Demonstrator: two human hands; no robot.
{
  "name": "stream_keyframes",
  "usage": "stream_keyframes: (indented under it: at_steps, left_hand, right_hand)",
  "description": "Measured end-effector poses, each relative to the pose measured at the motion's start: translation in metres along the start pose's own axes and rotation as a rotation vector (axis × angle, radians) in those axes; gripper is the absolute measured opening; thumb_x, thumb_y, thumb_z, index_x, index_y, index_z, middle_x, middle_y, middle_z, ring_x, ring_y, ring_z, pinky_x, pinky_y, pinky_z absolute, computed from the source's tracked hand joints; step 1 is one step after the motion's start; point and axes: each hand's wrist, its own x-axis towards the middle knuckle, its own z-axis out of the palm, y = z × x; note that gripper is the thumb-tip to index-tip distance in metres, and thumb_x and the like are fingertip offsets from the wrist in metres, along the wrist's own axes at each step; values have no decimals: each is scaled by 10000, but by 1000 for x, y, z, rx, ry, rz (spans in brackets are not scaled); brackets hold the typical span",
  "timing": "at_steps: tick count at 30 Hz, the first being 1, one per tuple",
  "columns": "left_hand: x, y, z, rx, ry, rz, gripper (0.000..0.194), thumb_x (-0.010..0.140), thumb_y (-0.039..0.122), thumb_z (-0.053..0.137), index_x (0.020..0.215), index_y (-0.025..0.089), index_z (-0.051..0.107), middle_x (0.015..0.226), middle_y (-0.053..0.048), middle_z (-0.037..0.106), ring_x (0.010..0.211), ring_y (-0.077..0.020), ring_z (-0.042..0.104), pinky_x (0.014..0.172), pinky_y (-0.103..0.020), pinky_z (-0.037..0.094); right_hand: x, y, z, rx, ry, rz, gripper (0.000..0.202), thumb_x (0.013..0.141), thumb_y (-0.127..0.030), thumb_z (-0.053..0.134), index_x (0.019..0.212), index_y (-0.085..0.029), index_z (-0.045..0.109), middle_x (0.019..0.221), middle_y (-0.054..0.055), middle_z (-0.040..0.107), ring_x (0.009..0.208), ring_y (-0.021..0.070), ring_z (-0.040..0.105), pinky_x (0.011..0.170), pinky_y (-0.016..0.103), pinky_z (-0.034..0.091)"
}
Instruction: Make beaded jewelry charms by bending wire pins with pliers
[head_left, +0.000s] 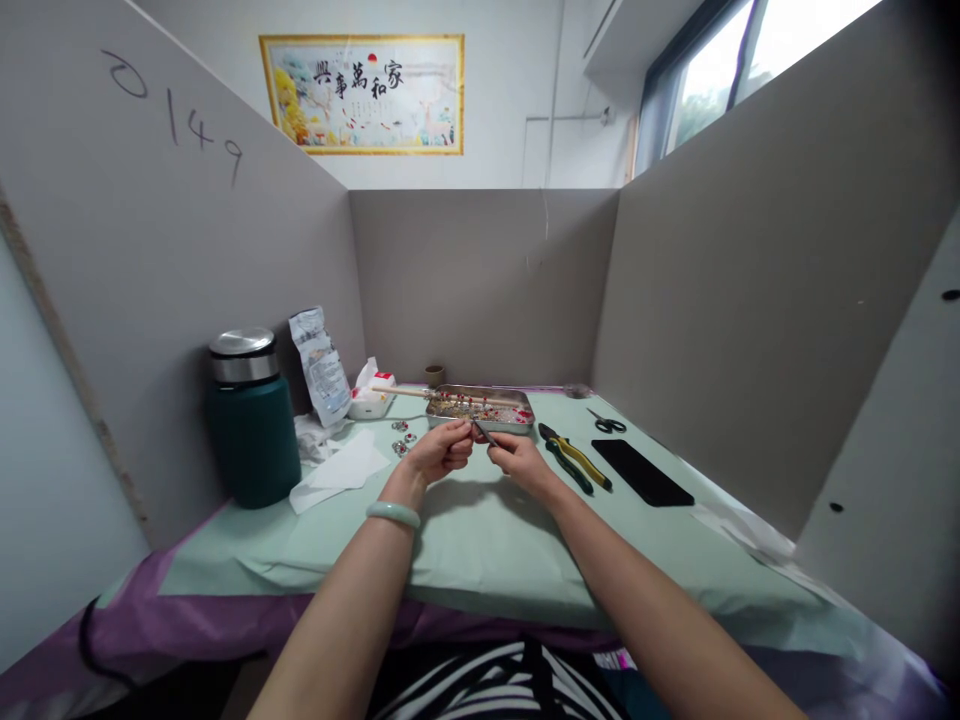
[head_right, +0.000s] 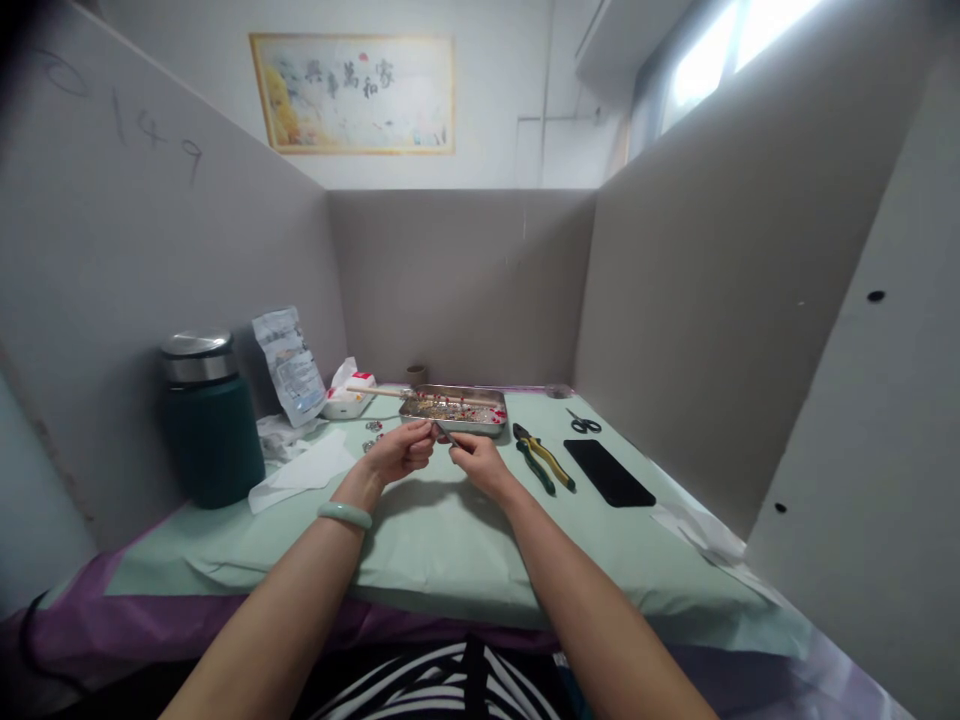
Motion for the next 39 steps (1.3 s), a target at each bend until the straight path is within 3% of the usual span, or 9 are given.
stream_keyframes:
  at_steps: [5,13,22,31,39]
  left_hand:
    - [3,-3,-1,-8,68,-16,223,840,340,586,787,157,469,491,105,215,381,-36,133,355,-152,107]
    - [6,-5,-4,-81,96,-72,185,866,313,523,787,150,485,465,101,204,371,-45,115,357,-173,94]
    - [2,0,-6,-101,55,-119,151,854,277,507,817,131,522,478,92,224,379,-46,124,357,-170,102]
    - [-2,2,1,126,133,28,264,773,341,657,794,143,484,518,89,293,405,-20,177,390,-169,88]
    - [-1,3,4,176,173,39,281,749,339,673,843,132,508,580,56,398,426,-15,226,411,-169,111]
  right_hand:
    - [0,2,3,-316,168,-206,346,748,-175,468,992,-176,712,803,32,659,690,145,529,680,261,416]
    - [-5,-1,4,-647,261,-251,327,784,-169,471,1028,-202,688,871,55,671,785,175,583,721,267,420]
    - [-4,1,4,-544,212,-252,330,780,-162,468,1024,-200,688,832,40,661,756,161,578,714,259,426]
    - [-4,3,2,-488,210,-258,328,780,-165,474,1026,-206,688,859,41,673,771,165,590,733,267,444]
    - [-3,4,1,-471,202,-264,325,774,-155,473,1003,-204,698,862,42,676,773,163,594,742,269,449]
